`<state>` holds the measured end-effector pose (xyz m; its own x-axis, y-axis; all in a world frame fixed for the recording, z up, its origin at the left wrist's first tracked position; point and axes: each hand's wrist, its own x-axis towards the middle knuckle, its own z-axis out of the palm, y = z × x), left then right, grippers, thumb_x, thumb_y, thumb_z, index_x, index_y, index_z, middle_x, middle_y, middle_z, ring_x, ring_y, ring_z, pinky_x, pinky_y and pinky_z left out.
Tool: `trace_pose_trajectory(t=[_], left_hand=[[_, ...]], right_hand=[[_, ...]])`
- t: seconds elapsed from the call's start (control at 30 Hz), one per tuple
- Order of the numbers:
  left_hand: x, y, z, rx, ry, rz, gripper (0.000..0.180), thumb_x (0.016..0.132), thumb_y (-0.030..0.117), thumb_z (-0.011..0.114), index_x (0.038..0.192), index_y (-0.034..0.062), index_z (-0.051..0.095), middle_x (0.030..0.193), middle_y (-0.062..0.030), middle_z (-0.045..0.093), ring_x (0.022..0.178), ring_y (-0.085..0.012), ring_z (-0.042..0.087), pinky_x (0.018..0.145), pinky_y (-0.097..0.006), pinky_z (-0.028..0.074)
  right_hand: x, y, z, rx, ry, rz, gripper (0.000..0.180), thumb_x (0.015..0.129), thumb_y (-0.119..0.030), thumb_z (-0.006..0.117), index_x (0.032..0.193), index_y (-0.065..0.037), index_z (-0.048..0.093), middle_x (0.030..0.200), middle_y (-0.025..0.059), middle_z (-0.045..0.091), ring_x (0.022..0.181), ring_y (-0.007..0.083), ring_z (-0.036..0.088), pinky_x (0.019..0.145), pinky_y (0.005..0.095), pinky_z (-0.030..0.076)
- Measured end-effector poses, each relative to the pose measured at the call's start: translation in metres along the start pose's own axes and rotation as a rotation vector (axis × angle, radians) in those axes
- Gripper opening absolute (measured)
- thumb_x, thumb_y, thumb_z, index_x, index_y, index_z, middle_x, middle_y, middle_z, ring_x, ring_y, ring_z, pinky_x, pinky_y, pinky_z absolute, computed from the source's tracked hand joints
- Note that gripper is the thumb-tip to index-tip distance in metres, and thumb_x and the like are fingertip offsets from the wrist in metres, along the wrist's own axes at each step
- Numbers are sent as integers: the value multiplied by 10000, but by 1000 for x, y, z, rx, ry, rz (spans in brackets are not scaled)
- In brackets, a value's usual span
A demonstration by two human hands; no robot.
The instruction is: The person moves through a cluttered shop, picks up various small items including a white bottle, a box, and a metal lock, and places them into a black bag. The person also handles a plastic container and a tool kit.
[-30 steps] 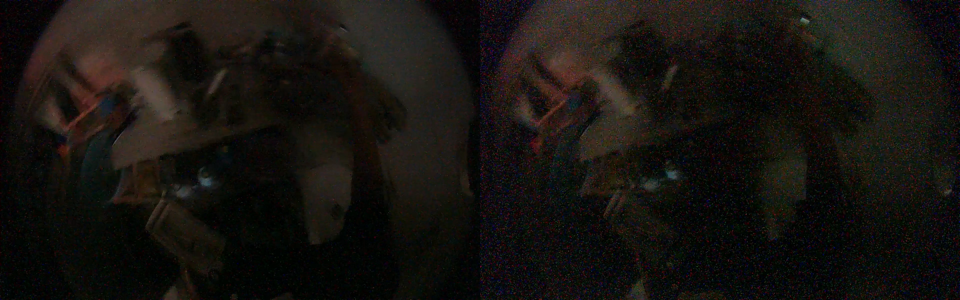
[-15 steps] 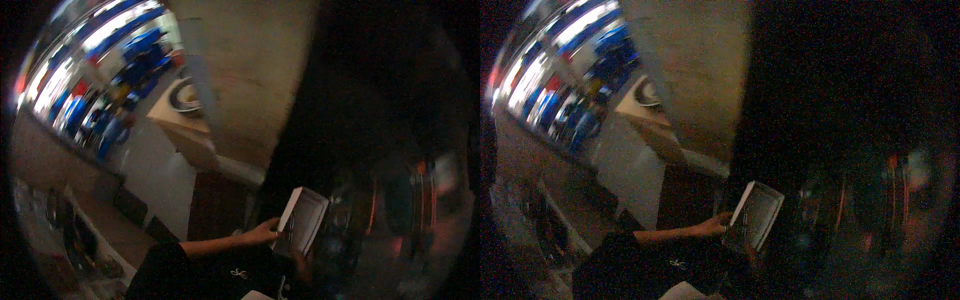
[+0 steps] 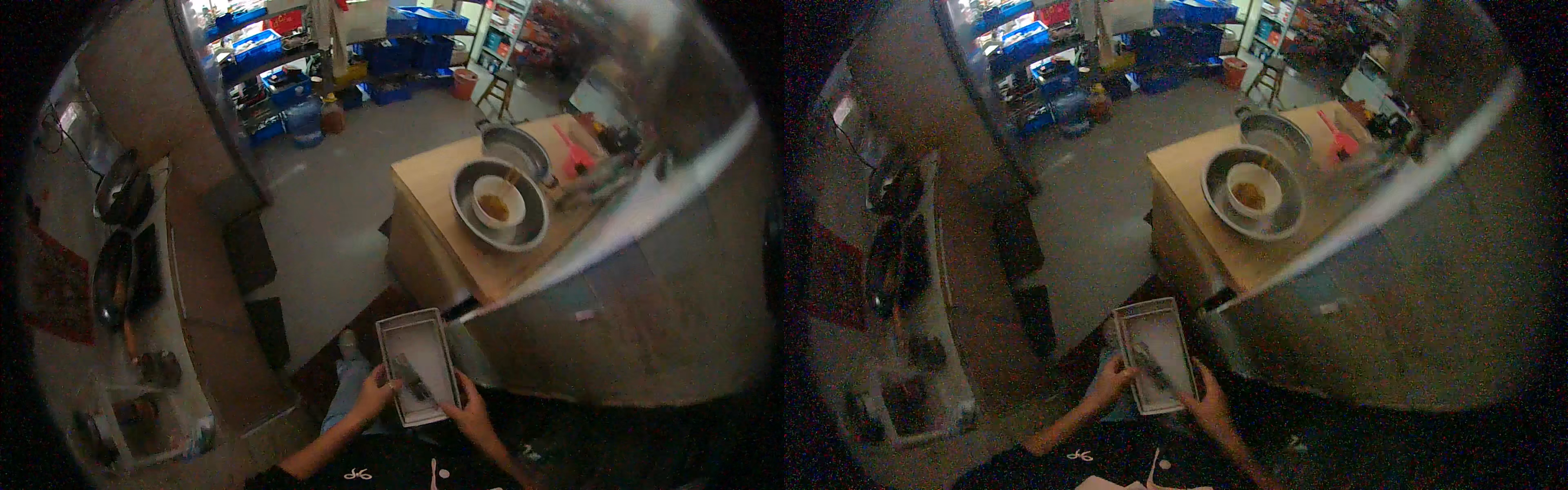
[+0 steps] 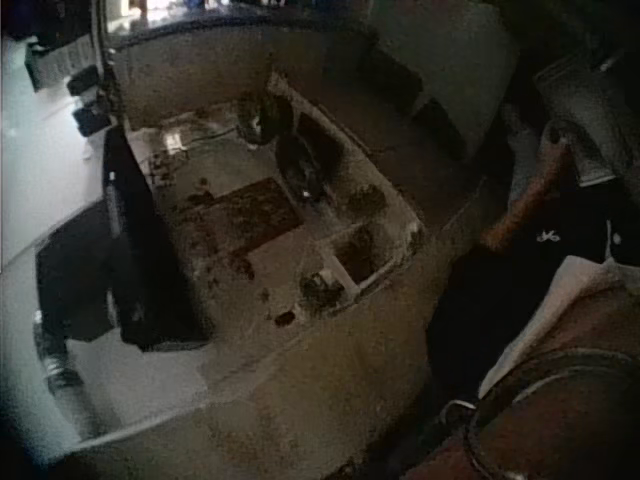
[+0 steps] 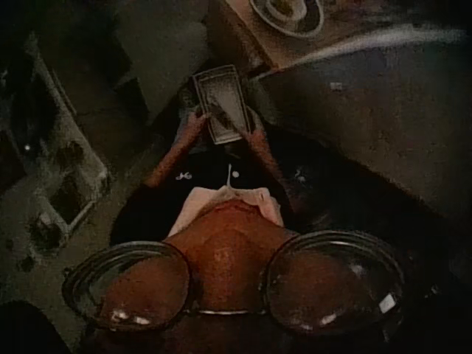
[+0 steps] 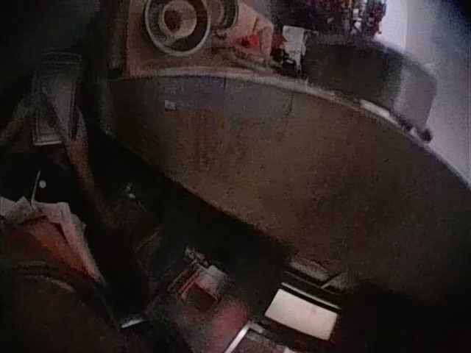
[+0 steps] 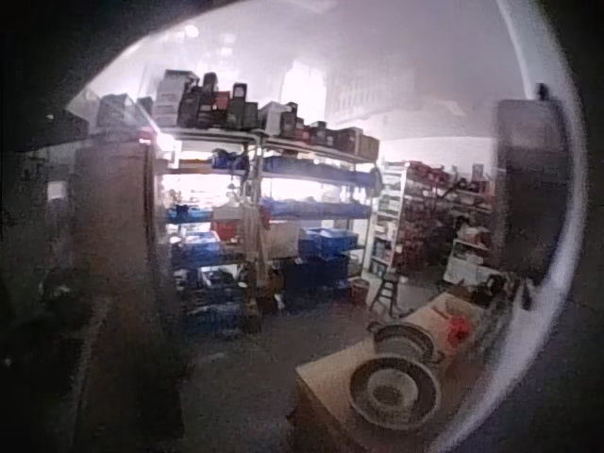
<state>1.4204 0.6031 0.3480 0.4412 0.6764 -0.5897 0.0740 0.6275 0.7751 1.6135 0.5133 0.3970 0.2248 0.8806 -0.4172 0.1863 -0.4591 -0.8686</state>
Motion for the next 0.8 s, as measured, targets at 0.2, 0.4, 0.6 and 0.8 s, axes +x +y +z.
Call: trace_pose_trajectory(t=[0.2,0.4,0.6,0.8], left_hand=[[173,155,-237,29,189,38,537,792,199,673,1212,-20,418,1109,-124,552,999,-196,538,825,-331,456],[415,348,-465,33,244,115,631,780,234,700,1259,79,318,1162,-90,493,1016,-222,535,765,-386,503],[625,549,-630,-214,255,-130,544,805,262,639,1227,133,321,1197,-94,447,1085,-256,483,838,-480,449],[890,836,-838,-305,207,9,474,822,176,570,1239,108,353,1151,-110,479,1051,-267,498,829,-474,450]], right_hand=[[292,-165,178,-484,-22,-549,548,760,-172,672,1248,-63,448,1231,167,477,1080,345,502,898,398,428],[652,-324,350,-729,-152,-505,459,759,-178,648,1183,-91,494,1187,131,492,1038,337,518,828,413,467],[950,-462,449,-807,-137,-489,445,743,-205,648,1158,-118,511,1179,130,494,1025,321,521,785,423,501],[1305,-669,509,-404,57,-802,453,754,-224,639,1172,-111,506,1197,116,492,1067,348,499,849,462,452]])
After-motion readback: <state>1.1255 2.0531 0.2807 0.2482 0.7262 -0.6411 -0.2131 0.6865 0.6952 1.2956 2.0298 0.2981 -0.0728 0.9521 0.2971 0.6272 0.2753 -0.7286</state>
